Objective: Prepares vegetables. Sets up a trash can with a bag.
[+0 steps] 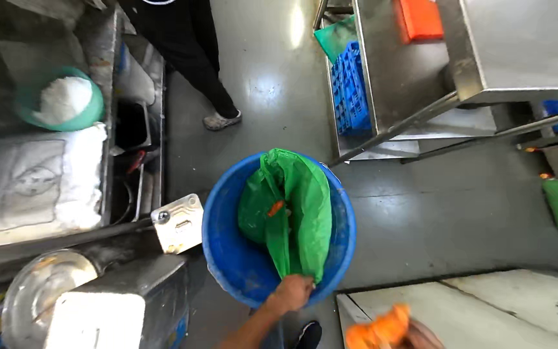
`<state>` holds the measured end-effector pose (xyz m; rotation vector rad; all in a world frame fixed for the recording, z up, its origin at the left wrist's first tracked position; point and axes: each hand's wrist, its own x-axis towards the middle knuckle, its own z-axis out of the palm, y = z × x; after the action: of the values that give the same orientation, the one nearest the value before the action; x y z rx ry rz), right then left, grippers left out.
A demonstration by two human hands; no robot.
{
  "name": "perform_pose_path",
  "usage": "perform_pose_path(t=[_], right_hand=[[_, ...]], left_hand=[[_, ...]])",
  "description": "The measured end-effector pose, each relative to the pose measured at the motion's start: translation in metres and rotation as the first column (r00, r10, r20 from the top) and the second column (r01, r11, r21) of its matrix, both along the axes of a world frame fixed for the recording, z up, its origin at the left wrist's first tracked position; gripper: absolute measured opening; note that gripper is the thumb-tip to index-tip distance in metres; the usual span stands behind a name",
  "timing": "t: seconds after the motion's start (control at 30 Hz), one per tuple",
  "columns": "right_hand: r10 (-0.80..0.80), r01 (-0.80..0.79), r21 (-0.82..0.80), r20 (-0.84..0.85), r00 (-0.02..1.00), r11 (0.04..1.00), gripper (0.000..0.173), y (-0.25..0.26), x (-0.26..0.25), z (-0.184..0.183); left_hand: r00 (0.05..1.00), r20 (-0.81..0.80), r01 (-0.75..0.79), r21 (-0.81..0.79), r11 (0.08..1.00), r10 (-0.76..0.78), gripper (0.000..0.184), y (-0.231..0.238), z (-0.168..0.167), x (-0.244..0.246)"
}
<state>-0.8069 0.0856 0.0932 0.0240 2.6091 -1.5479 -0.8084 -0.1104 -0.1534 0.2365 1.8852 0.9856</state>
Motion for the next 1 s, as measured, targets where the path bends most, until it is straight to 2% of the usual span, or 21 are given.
perform_pose_path(t=[0.1,0.17,0.23,0.3,0.33,0.4,0.43,0.5,0.57,0.63,0.7,0.77,0.83,0.9,0.93,1.0], right_hand=[[0.052,-0.044,0.062,-0.139,0.989,0.997,0.026,-0.046,-0.052,-0.001],[0.059,-0.033,0.133,-0.196,0.979,0.991,0.024,-0.076,-0.084,-0.021],[0.063,-0.001,0.287,-0.207,0.976,0.958,0.022,-0.096,-0.109,-0.063],[0.05,-0.029,0.484,-0.032,0.998,0.874,0.029,-0.102,-0.126,-0.108],[0.021,-0.107,0.58,0.153,0.988,0.808,0.033,-0.101,-0.134,-0.125],[-0.072,-0.359,0.659,0.531,0.844,0.662,0.035,-0.096,-0.143,-0.147],[-0.105,-0.434,0.652,0.619,0.778,0.622,0.036,-0.094,-0.138,-0.153],[-0.112,-0.481,0.647,0.657,0.746,0.591,0.042,-0.088,-0.117,-0.159],[-0.089,-0.534,0.598,0.712,0.697,0.597,0.06,-0.075,-0.085,-0.162],[-0.083,-0.573,0.546,0.764,0.64,0.611,0.068,-0.066,-0.052,-0.167],[-0.095,-0.543,0.537,0.762,0.641,0.646,0.068,-0.062,-0.037,-0.171],[-0.115,-0.532,0.518,0.78,0.615,0.669,0.072,-0.062,-0.044,-0.167],[-0.144,-0.497,0.471,0.815,0.561,0.728,0.057,-0.061,-0.053,-0.167],[-0.181,-0.304,0.41,0.802,0.569,0.86,0.037,-0.053,-0.056,-0.171],[-0.205,-0.146,0.364,0.763,0.614,0.92,0.029,-0.051,-0.058,-0.166],[-0.242,0.091,0.265,0.62,0.746,0.96,0.019,-0.047,-0.063,-0.128]], left_hand=[[0.999,-0.026,-0.038,-0.025,0.999,0.037,0.037,0.006,0.063,0.009],[1.0,-0.017,-0.013,-0.07,0.997,0.012,0.036,0.02,0.08,0.022],[1.0,0.013,0.005,-0.138,0.99,-0.004,0.036,0.038,0.087,0.042],[0.999,0.012,-0.038,-0.178,0.983,0.04,0.036,0.047,0.087,0.051],[0.998,0.004,-0.062,-0.178,0.982,0.063,0.035,0.049,0.087,0.05],[0.995,-0.014,-0.097,-0.16,0.982,0.096,0.035,0.049,0.086,0.051],[0.994,-0.021,-0.109,-0.154,0.982,0.107,0.036,0.047,0.085,0.053],[0.99,-0.05,-0.139,-0.149,0.979,0.133,0.036,0.043,0.08,0.054],[0.987,-0.078,-0.149,-0.155,0.977,0.139,0.035,0.042,0.074,0.053],[0.989,-0.076,-0.14,-0.142,0.98,0.13,0.034,0.042,0.07,0.051],[0.982,-0.103,-0.165,-0.08,0.983,0.156,0.033,0.04,0.072,0.055],[0.945,-0.191,-0.266,0.026,0.964,0.266,0.032,0.035,0.079,0.064],[0.891,-0.278,-0.34,0.119,0.933,0.36,0.031,0.031,0.1,0.072],[0.851,-0.328,-0.373,0.173,0.912,0.41,0.031,0.028,0.128,0.076],[0.823,-0.353,-0.401,0.194,0.895,0.446,0.031,0.024,0.141,0.076],[0.758,-0.387,-0.466,0.242,0.851,0.525,0.032,0.006,0.169,0.073]])
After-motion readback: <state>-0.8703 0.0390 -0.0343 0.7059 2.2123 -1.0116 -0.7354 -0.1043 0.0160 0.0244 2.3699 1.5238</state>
